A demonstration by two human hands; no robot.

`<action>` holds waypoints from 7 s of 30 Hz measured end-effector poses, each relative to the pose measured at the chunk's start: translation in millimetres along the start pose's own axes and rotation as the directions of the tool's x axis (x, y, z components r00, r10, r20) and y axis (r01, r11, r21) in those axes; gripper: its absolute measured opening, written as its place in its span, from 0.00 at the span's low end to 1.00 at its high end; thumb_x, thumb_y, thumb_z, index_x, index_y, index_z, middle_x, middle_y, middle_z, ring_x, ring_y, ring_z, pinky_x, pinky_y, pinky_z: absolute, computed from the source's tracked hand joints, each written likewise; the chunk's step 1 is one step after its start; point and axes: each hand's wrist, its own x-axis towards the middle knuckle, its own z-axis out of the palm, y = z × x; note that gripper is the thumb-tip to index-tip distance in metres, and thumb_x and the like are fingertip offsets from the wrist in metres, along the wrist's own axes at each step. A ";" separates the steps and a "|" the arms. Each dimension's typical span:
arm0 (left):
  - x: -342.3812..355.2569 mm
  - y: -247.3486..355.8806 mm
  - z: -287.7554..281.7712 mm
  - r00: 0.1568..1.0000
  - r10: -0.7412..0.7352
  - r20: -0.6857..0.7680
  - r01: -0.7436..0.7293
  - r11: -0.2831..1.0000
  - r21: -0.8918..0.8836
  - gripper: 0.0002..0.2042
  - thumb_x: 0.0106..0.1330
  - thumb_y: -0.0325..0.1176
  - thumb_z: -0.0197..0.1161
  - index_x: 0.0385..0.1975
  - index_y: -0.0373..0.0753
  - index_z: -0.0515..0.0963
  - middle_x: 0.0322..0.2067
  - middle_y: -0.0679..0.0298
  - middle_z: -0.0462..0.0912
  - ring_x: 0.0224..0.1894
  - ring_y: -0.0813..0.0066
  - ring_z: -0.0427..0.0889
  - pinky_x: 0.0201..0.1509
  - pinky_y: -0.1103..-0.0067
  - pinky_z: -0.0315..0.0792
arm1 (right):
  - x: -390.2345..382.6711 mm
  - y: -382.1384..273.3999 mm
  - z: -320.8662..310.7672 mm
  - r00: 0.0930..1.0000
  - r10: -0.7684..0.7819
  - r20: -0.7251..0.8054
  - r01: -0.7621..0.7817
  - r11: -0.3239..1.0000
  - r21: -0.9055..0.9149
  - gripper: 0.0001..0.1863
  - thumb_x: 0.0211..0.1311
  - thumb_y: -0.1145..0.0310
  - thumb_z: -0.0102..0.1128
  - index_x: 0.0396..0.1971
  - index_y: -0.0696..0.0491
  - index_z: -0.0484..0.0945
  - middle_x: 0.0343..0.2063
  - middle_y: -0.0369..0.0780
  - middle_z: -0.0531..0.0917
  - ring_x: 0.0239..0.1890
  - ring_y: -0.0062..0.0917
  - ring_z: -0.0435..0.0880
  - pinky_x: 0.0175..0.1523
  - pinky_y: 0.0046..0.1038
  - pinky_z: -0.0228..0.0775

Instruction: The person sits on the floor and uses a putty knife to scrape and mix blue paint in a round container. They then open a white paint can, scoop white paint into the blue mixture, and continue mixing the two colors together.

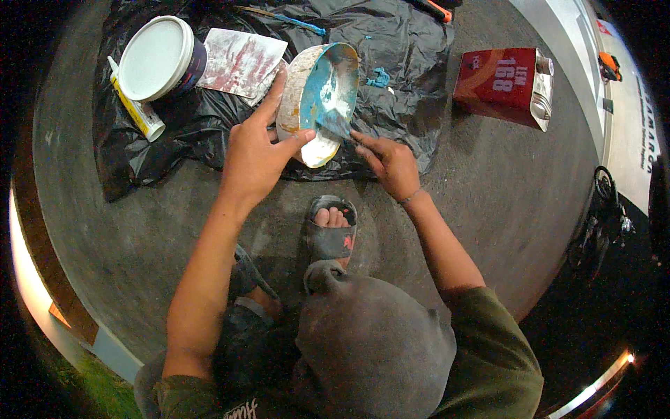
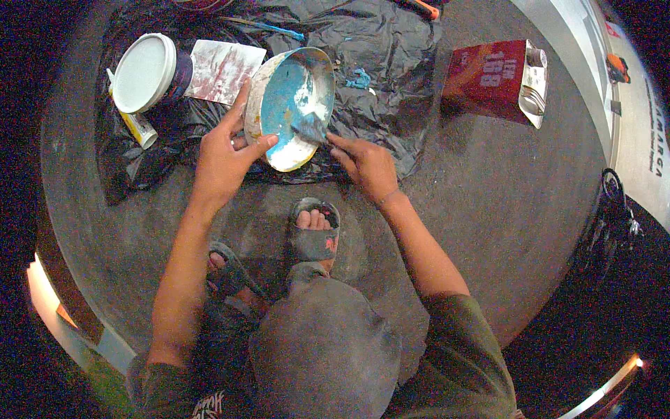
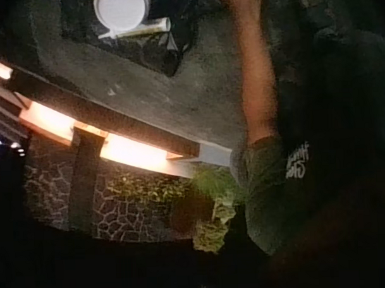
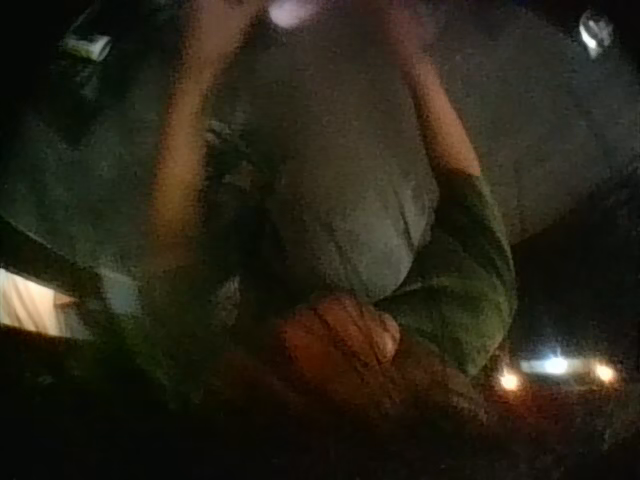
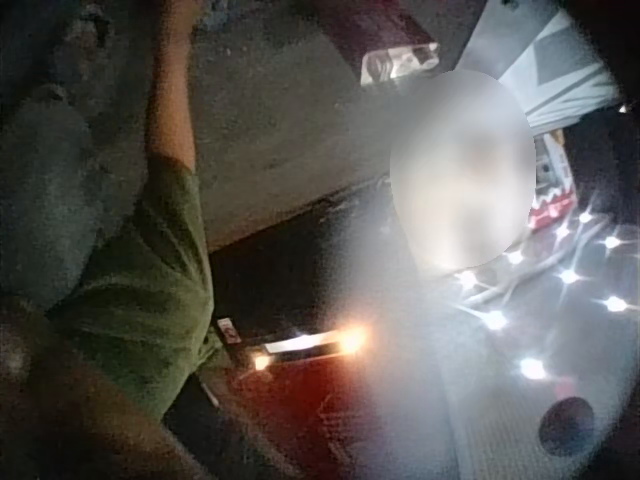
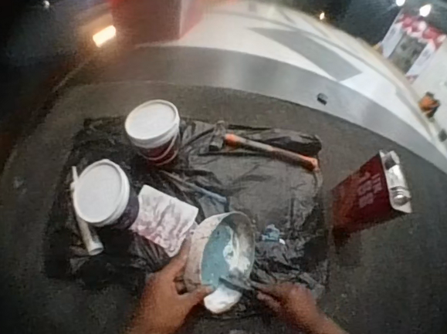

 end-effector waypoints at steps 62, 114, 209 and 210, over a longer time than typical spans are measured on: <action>22.9 27.5 23.9 0.956 0.259 -0.138 -0.236 0.958 0.163 0.27 0.55 0.21 0.70 0.56 0.36 0.71 0.52 0.54 0.82 0.55 0.66 0.81 0.60 0.72 0.74 | -1.3 -18.6 -34.8 0.748 0.492 -0.446 -0.101 0.749 0.655 0.28 0.70 0.64 0.59 0.67 0.55 0.68 0.33 0.33 0.80 0.29 0.14 0.70 0.35 0.18 0.67; 101.3 -50.3 26.5 0.468 0.860 0.202 -0.599 0.141 0.788 0.12 0.56 0.30 0.62 0.39 0.38 0.75 0.35 0.55 0.79 0.43 0.54 0.81 0.45 0.60 0.78 | -3.5 -88.0 -125.2 0.662 0.233 -0.713 -0.012 0.954 0.300 0.21 0.73 0.56 0.54 0.55 0.56 0.74 0.28 0.34 0.76 0.20 0.10 0.65 0.22 0.15 0.51; -3.4 -60.5 -71.7 0.950 -0.231 0.212 0.312 0.773 -0.553 0.26 0.62 0.39 0.63 0.60 0.37 0.71 0.51 0.63 0.80 0.51 0.72 0.80 0.55 0.71 0.75 | 3.5 -7.7 -30.1 0.736 0.434 -0.519 -0.013 0.776 0.631 0.32 0.76 0.61 0.48 0.75 0.48 0.49 0.36 0.37 0.83 0.19 0.10 0.63 0.23 0.16 0.57; -3.7 -63.0 -77.1 0.951 -0.231 0.206 0.308 0.774 -0.554 0.26 0.62 0.39 0.64 0.60 0.38 0.71 0.50 0.64 0.81 0.50 0.74 0.81 0.54 0.72 0.76 | 3.4 -13.6 -27.7 0.741 0.459 -0.490 -0.021 0.745 0.667 0.33 0.76 0.60 0.48 0.75 0.48 0.49 0.36 0.38 0.83 0.19 0.11 0.64 0.23 0.17 0.58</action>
